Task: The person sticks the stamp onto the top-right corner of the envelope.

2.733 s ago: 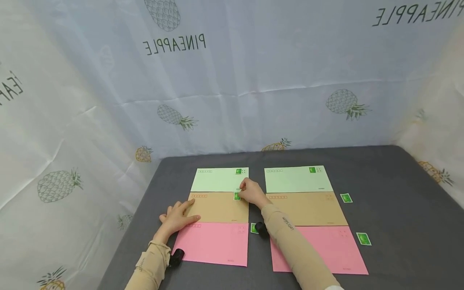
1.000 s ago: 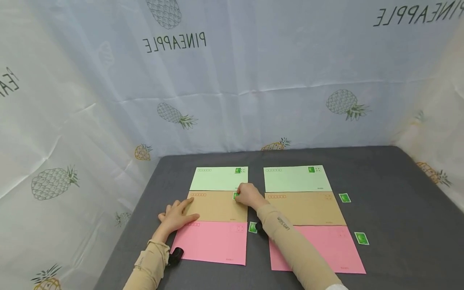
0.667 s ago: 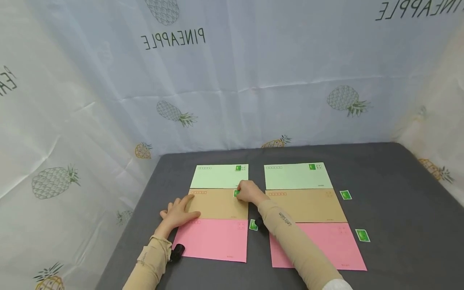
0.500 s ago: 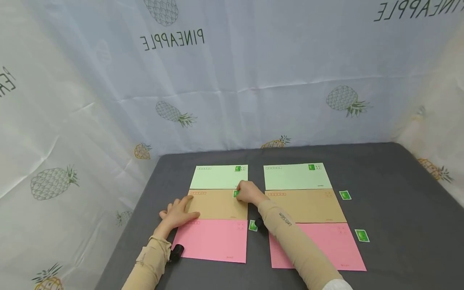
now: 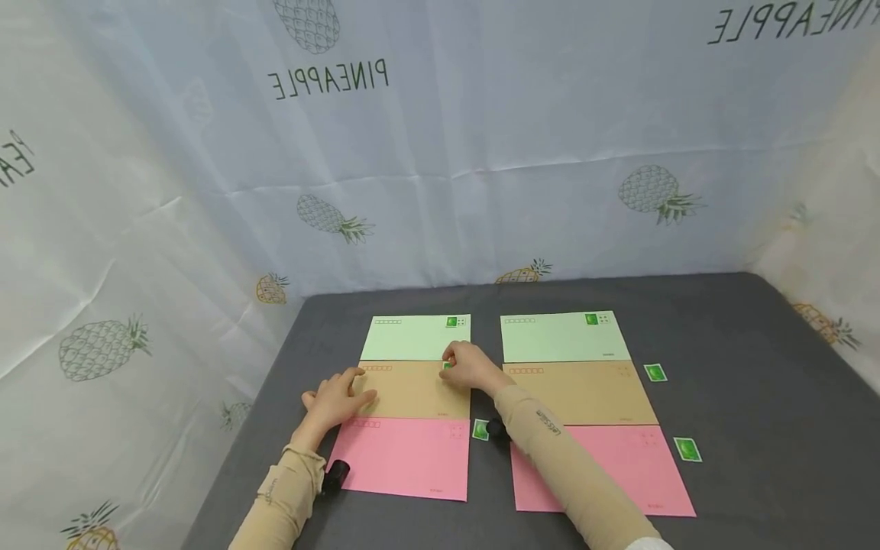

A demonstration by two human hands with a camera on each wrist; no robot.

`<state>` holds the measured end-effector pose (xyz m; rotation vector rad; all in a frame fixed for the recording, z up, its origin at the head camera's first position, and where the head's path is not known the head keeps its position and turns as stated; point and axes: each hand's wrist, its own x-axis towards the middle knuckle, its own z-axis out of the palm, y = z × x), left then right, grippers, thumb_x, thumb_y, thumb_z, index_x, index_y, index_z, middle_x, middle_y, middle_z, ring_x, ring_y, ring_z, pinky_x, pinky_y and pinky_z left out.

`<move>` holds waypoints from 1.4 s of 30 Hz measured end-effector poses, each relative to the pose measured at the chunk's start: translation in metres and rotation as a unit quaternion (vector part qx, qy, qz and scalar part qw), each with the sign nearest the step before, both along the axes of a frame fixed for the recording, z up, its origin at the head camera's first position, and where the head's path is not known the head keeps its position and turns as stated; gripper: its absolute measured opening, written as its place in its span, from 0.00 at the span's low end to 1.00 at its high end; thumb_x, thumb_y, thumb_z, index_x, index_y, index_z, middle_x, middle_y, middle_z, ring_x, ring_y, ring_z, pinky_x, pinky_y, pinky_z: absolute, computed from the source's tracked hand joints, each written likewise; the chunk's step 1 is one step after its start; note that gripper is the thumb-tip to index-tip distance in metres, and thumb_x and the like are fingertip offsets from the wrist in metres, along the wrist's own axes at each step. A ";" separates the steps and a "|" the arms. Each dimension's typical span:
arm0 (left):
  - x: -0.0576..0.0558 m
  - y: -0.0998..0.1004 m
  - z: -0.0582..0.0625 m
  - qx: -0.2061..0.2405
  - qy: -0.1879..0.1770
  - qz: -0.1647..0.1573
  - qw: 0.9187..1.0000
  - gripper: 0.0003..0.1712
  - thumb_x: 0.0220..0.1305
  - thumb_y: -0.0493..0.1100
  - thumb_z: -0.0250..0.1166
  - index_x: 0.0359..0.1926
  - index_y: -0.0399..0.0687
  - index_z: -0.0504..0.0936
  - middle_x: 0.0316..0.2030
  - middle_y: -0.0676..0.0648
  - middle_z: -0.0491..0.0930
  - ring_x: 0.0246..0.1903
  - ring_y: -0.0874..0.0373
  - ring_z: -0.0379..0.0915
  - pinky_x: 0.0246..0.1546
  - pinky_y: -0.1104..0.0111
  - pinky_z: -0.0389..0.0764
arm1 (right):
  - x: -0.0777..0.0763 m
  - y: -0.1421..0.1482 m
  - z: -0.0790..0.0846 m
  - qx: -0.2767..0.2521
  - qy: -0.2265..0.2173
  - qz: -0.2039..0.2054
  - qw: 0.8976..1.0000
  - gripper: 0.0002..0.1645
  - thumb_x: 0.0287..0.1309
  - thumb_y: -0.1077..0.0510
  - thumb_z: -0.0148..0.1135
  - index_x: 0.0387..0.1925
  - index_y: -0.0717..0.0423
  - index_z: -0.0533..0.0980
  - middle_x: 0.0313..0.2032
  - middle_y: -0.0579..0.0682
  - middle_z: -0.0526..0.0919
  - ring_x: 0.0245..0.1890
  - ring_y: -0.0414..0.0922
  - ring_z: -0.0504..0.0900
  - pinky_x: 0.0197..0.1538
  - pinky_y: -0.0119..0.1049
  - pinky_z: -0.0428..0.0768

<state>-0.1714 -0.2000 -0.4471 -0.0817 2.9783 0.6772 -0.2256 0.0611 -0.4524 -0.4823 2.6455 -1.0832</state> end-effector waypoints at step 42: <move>-0.008 0.112 0.016 0.097 0.097 -0.186 0.973 0.28 0.59 0.54 0.61 0.58 0.45 0.74 0.33 0.45 0.76 0.32 0.56 0.65 0.34 0.67 0.64 | 0.029 0.112 0.016 -0.085 0.074 -0.076 0.991 0.18 0.58 0.49 0.61 0.46 0.55 0.76 0.33 0.48 0.78 0.30 0.41 0.72 0.33 0.31 0.71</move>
